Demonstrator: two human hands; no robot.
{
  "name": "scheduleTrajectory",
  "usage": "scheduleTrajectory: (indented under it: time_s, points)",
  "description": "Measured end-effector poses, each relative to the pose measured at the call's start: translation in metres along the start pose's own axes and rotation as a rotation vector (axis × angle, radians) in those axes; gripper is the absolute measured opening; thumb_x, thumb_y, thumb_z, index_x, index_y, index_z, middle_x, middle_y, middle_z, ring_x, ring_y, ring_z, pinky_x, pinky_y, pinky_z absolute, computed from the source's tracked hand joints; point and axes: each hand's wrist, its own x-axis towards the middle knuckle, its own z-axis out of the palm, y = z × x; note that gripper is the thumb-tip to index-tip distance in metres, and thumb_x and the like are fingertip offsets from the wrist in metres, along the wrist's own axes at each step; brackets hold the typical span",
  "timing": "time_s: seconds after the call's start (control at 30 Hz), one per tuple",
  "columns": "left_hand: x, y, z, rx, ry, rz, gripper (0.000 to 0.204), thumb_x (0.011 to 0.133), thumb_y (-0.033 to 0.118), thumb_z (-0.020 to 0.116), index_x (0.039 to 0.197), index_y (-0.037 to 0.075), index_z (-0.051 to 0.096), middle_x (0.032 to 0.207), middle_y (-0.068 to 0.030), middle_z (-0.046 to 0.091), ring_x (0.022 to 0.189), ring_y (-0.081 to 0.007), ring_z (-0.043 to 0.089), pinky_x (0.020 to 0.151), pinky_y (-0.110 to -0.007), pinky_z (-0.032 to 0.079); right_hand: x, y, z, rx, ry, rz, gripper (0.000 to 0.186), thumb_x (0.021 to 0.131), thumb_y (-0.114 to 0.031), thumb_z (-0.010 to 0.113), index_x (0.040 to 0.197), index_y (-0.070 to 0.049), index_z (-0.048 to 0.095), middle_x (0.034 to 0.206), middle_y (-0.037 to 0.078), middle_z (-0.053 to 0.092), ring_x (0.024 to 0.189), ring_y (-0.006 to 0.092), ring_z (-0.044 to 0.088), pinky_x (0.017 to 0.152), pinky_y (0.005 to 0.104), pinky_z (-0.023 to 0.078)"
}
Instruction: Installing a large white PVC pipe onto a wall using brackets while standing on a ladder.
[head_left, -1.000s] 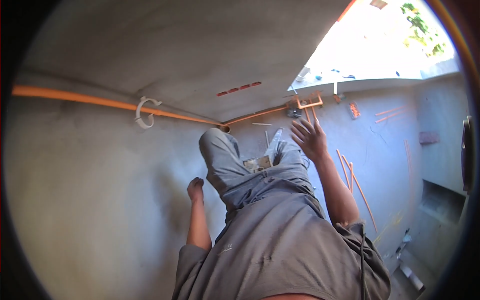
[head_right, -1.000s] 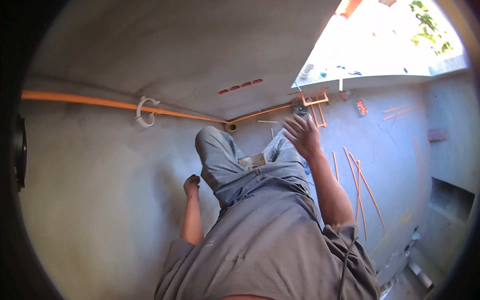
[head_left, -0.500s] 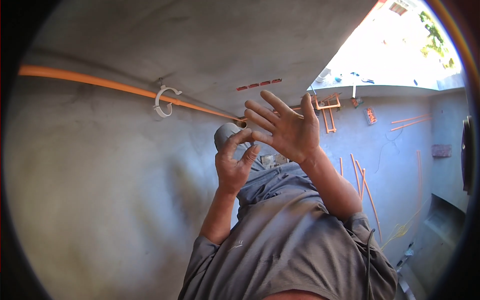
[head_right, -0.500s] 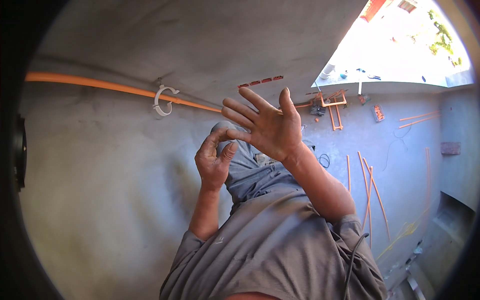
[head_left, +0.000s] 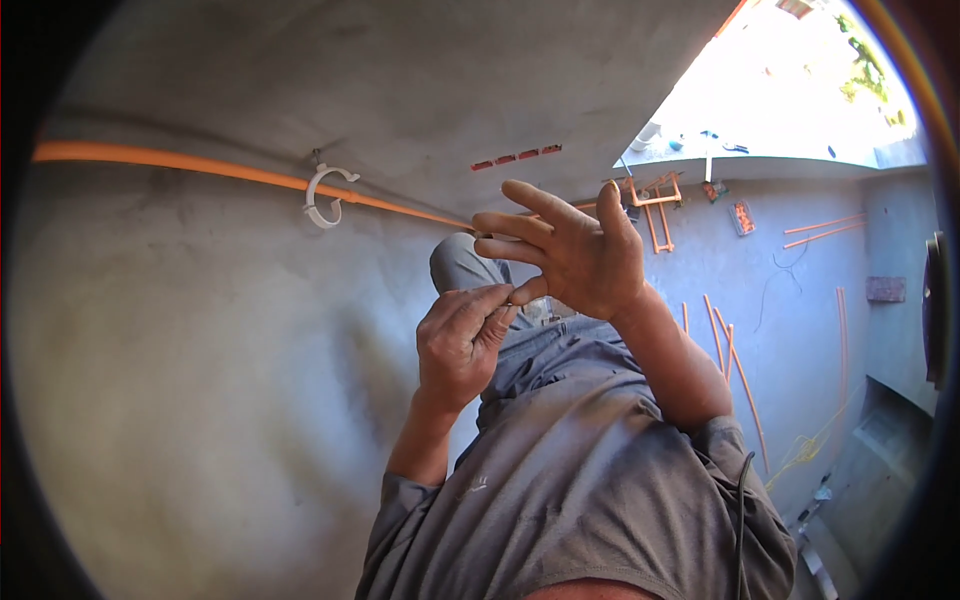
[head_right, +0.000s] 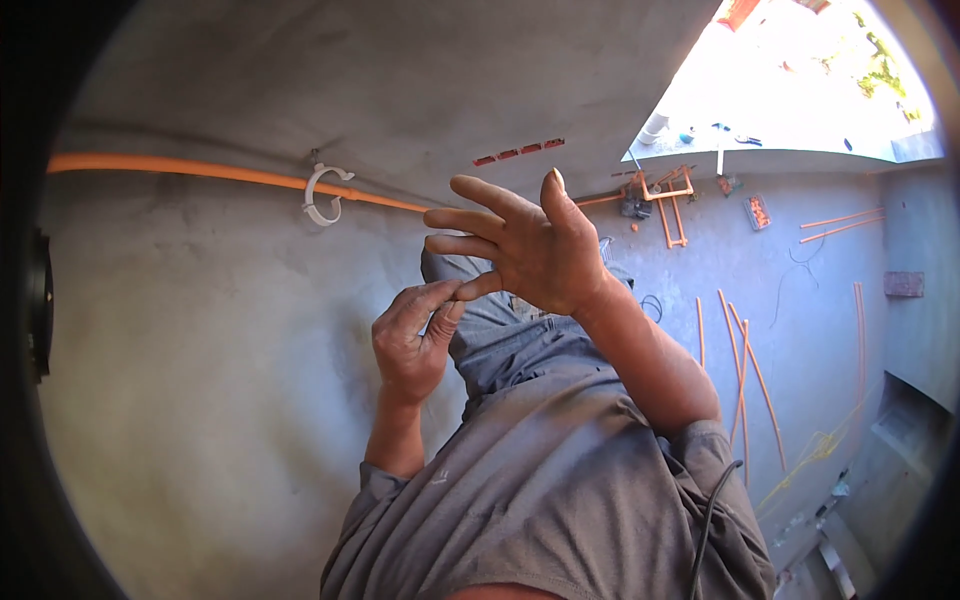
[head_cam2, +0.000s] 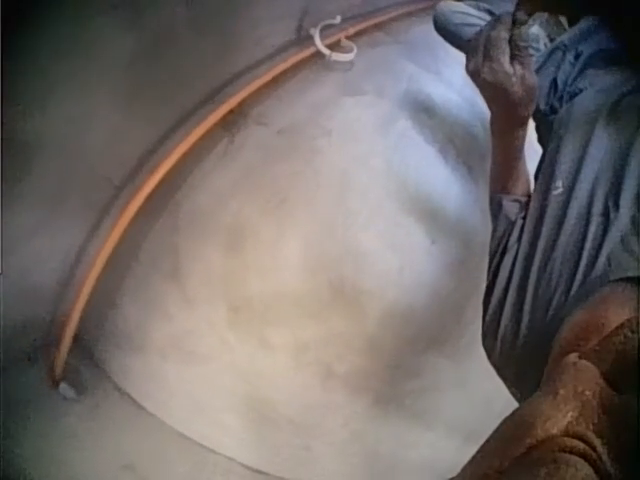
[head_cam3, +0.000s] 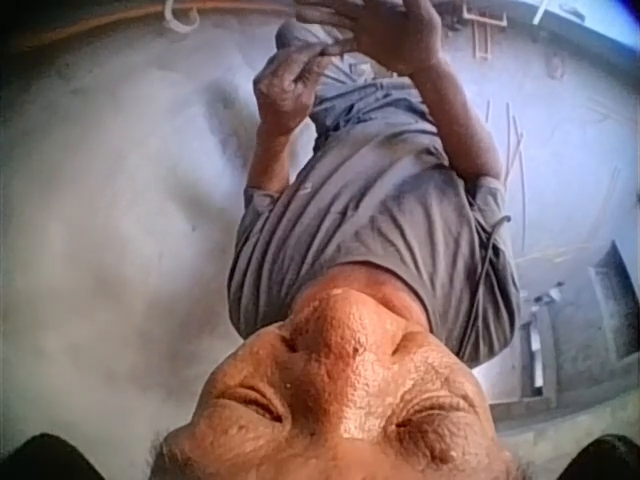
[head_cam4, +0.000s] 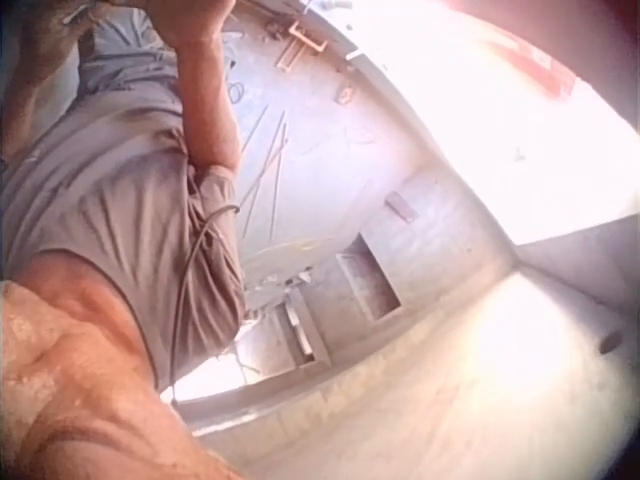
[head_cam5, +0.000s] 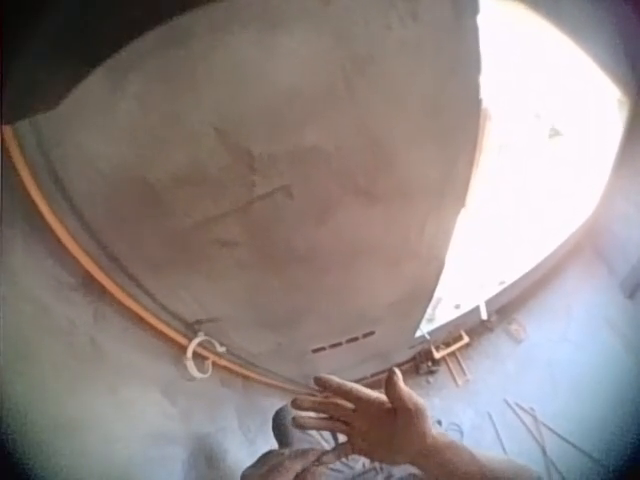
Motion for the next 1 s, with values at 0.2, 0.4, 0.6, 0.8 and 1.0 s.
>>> scheduleTrajectory:
  time_s: [0.2,0.4,0.6,0.8,1.0]
  points:
    - [-0.007,-0.001,-0.011,-0.014,-0.062,-0.121,0.018,0.088,0.009,0.067,0.103,0.0,0.067,0.09,-0.0124,0.069,0.079,-0.0232,0.066,0.069,-0.031,0.051,0.006,0.0,0.006,-0.169,-0.039,0.047,0.095,0.087,-0.075,0.034,0.151,-0.008,0.016,0.149,0.027,0.026,0.137,0.0399,0.032,0.091,0.0524,0.051]
    - [-0.004,-0.007,-0.021,0.021,-0.168,-0.131,0.016,0.089,0.012,0.065,0.101,0.002,0.067,0.09,-0.012,0.069,0.082,-0.0258,0.065,0.071,-0.034,0.051,0.007,0.002,0.012,-0.442,0.001,0.088,0.104,0.08,-0.08,0.04,0.15,-0.006,0.019,0.147,0.025,0.032,0.133,0.0404,0.038,0.089,0.0508,0.052]
    - [0.0,-0.014,-0.02,0.141,-0.254,-0.063,0.009,0.086,0.011,0.064,0.09,0.003,0.065,0.082,-0.0109,0.064,0.079,-0.0319,0.062,0.074,-0.04,0.048,0.004,0.003,0.017,-0.66,0.013,0.085,0.108,0.076,-0.08,0.049,0.149,-0.005,0.025,0.146,0.02,0.037,0.13,0.0392,0.042,0.091,0.0516,0.05]
    - [0.004,-0.012,-0.012,0.279,-0.203,0.059,0.005,0.082,0.005,0.062,0.085,0.005,0.059,0.075,-0.0109,0.059,0.075,-0.0333,0.059,0.076,-0.042,0.045,0.0,0.006,0.02,-0.696,0.123,0.051,0.106,0.08,-0.076,0.05,0.145,0.005,0.026,0.145,0.026,0.035,0.131,0.0376,0.042,0.095,0.0479,0.048]
    - [0.001,-0.02,-0.008,0.362,-0.151,0.121,0.008,0.078,0.007,0.063,0.081,0.007,0.056,0.073,-0.0086,0.057,0.074,-0.0286,0.06,0.079,-0.041,0.043,-0.004,0.015,0.028,-0.833,0.156,0.0,0.102,0.078,-0.076,0.052,0.145,-0.001,0.033,0.143,0.021,0.039,0.129,0.0374,0.044,0.096,0.0499,0.048]
